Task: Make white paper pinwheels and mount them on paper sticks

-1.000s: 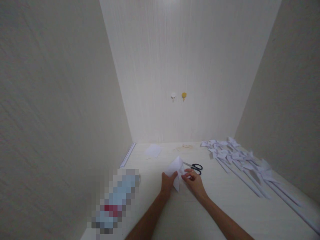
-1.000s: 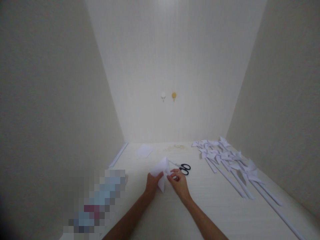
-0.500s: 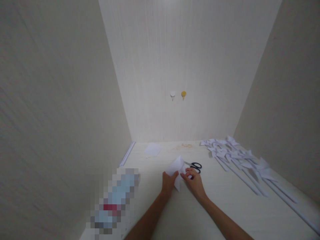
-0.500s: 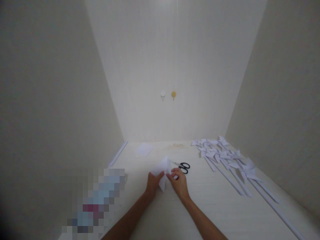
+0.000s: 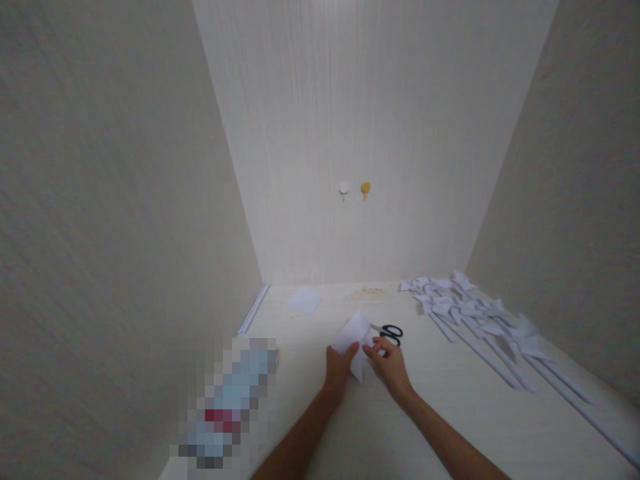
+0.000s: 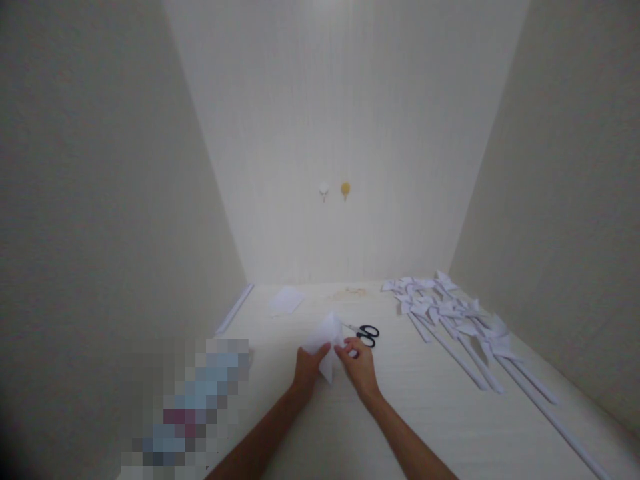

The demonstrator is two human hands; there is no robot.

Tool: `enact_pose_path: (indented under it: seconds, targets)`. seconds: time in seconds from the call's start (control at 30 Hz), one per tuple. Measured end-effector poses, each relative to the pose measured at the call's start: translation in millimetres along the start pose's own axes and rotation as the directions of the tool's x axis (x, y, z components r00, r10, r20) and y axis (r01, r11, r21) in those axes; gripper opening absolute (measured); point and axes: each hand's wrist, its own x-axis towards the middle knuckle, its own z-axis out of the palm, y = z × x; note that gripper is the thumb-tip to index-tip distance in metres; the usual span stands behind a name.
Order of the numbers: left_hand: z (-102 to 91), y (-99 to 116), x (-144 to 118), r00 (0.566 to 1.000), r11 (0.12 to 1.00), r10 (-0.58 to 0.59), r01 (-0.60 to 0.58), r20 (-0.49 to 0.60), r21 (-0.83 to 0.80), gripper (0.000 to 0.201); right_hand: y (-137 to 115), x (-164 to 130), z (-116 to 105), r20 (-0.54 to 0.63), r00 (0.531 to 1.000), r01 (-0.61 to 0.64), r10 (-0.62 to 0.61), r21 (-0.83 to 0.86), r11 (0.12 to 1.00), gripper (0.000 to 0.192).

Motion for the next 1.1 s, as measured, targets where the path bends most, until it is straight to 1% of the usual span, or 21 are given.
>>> enact_pose_path:
  seconds: [0.1, 0.2, 0.47, 0.63, 0.73, 0.87, 1.0, 1.1]
  targets:
    - [-0.9, 0.2, 0.4, 0.997, 1.000, 0.004, -0.006, 0.081, 0.023, 0.028, 0.5, -0.3, -0.7, 0.009, 1.000, -0.002, 0.002, 0.006, 1.000, 0.029]
    - [-1.3, 0.3, 0.5, 0.994, 0.999, 0.023, -0.027, 0.103, 0.040, 0.028, 0.6, 0.0, -1.6, 0.023, 1.000, 0.015, -0.016, 0.011, 1.000, 0.029]
    - [-0.7, 4.4, -1.0, 0.992, 0.997, 0.021, -0.031, 0.125, 0.077, 0.025, 1.8, 0.6, -0.8, 0.028, 1.000, 0.000, -0.001, 0.035, 0.999, 0.028]
    - [0.5, 8.4, -1.9, 0.990, 0.996, 0.045, -0.056, 0.132, 0.077, 0.024, 1.7, 0.6, -0.4, 0.024, 1.000, 0.006, -0.007, 0.065, 0.998, 0.028]
    - [0.8, 9.3, -2.8, 0.992, 0.994, 0.064, -0.072, 0.105, 0.077, 0.021, 0.4, 0.2, -0.4, 0.029, 0.999, 0.013, -0.015, 0.083, 0.997, 0.026]
    - [1.1, 8.1, -3.1, 0.991, 0.996, 0.067, -0.074, 0.117, 0.054, 0.020, -0.3, -0.2, -0.9, -0.017, 1.000, 0.022, -0.020, 0.144, 0.989, 0.020]
    - [1.0, 3.9, -0.8, 0.989, 0.998, 0.060, -0.064, 0.135, 0.021, 0.020, 1.2, 0.4, -1.9, -0.100, 0.994, 0.054, -0.040, 0.150, 0.987, 0.023]
    - [0.6, -0.3, 2.2, 0.985, 0.998, 0.057, -0.059, 0.165, 0.005, 0.021, 2.2, 0.7, -2.1, -0.106, 0.994, 0.045, -0.030, 0.140, 0.989, 0.026]
